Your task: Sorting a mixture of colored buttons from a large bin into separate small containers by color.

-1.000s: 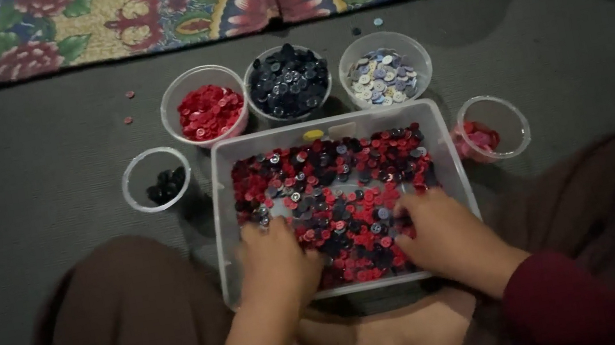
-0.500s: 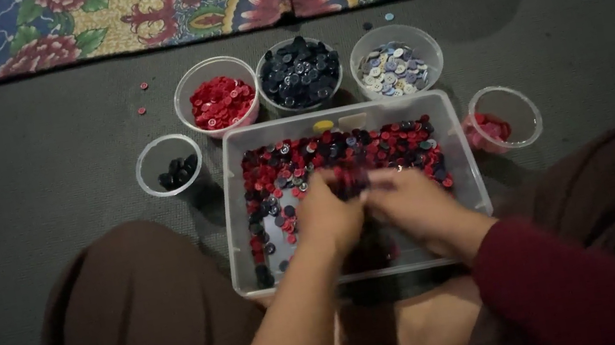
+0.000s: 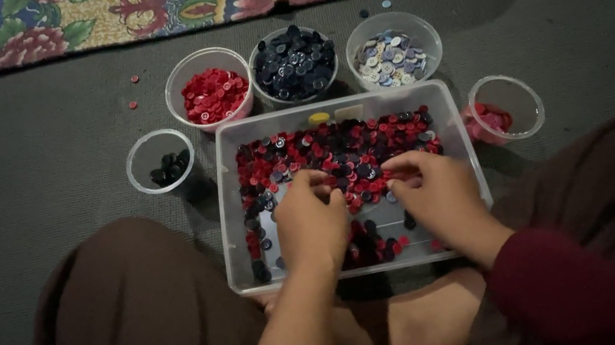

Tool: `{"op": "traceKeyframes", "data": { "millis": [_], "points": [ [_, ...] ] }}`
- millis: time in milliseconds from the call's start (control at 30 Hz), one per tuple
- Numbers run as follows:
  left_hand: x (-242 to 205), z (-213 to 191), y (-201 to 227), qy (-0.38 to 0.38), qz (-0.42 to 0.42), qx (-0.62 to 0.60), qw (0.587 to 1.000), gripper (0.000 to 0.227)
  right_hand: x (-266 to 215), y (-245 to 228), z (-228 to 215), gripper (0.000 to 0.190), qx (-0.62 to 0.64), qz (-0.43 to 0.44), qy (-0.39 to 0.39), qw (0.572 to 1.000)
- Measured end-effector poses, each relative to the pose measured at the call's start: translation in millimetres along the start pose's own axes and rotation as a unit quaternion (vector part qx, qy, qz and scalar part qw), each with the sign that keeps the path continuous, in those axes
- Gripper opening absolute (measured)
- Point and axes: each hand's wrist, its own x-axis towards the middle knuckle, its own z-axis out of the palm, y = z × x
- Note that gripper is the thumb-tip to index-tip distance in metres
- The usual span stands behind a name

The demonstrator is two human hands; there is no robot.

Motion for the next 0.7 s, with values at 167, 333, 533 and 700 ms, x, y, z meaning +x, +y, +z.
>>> {"op": "traceKeyframes", "data": {
  "millis": [167,333,533,700],
  "points": [
    [-1.5,4.4,5.2,0.016,-0.008,0.034,0.999,0.022,0.9,0.7,3.1,0.024,0.004,-0.04,-0.003,0.999],
    [9.1,6.6,12.8,0.037,0.045,0.062,0.996,0.022,7.3,-1.1,4.1,0.022,-0.028,-0.044,0.002,0.999],
    [18.8,8.6,23.1,0.005,0.06,0.116,0.991,0.023,24.6,-9.1,6.6,0.018,-0.031,-0.078,0.011,0.996],
    [30.0,7.9,15.4,0.012,0.049,0.122,0.991,0.018,48.4,-13.8,13.6,0.024,-0.083,-0.163,0.038,0.982]
  ]
}}
